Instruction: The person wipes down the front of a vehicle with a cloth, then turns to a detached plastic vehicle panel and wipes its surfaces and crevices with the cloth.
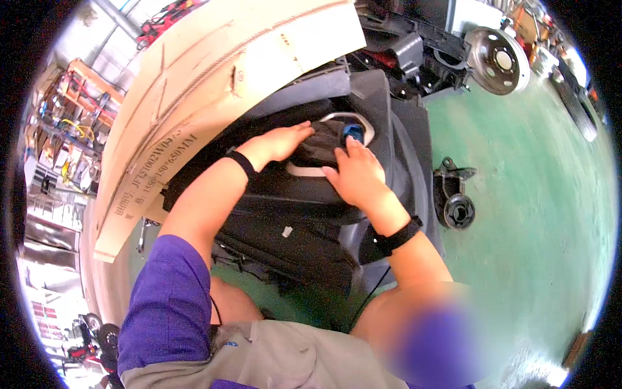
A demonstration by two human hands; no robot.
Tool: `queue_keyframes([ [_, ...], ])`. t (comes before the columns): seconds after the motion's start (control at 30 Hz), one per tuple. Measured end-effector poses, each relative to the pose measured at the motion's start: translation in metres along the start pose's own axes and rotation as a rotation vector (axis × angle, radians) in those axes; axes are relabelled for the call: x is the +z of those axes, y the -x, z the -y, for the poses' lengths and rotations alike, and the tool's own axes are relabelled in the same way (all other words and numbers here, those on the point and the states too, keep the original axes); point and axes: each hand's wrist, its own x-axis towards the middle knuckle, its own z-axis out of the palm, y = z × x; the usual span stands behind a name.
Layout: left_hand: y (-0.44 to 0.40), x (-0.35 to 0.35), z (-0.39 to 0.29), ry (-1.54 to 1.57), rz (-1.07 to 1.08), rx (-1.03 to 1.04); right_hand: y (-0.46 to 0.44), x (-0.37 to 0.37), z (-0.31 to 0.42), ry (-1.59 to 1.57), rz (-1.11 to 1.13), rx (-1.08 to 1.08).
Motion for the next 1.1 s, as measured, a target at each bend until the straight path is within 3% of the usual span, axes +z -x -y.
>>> queue_keyframes([
  [0.07,-0.008,0.015,0.009,-0.028,0.024,-0.087,-0.001,0.001,-0.003,0.000,0.010,-0.014],
  [0.13,0.016,0.005,-0.008,-0.134,-0.067,0.056,-0.001,0.001,-0.003,0.001,-0.005,-0.033],
  [0.2,0.045,-0.019,-0.019,-0.059,0.008,0.091,0.001,0.000,-0.004,-0.007,-0.040,-0.080],
  [0.27,0.071,-0.018,-0.003,0.065,-0.078,0.154,0.003,0.001,-0.003,-0.029,-0.096,-0.163],
  [0.37,0.104,-0.008,-0.012,0.130,-0.222,0.209,0.008,-0.019,0.029,-0.046,0.069,-0.165],
  [0.53,0.163,-0.005,-0.067,0.073,-0.363,0.239,0.042,-0.011,0.079,-0.055,-0.089,-0.386],
  [0.67,0.182,0.010,-0.089,0.167,-0.441,0.280,0.043,-0.030,0.080,-0.061,0.054,-0.281],
  [0.87,0.122,0.043,-0.121,0.256,-0.537,0.337,0.028,-0.083,0.037,0.111,0.254,0.129],
  [0.93,0.105,0.049,-0.145,0.273,-0.578,0.305,0.033,-0.085,0.017,0.195,0.235,0.110],
  [1.0,0.086,0.057,-0.163,0.264,-0.637,0.262,0.037,-0.076,0.005,0.355,0.055,-0.076],
  [1.1,0.078,0.060,-0.172,0.378,-0.754,0.176,0.034,-0.066,0.011,0.333,0.103,0.035],
])
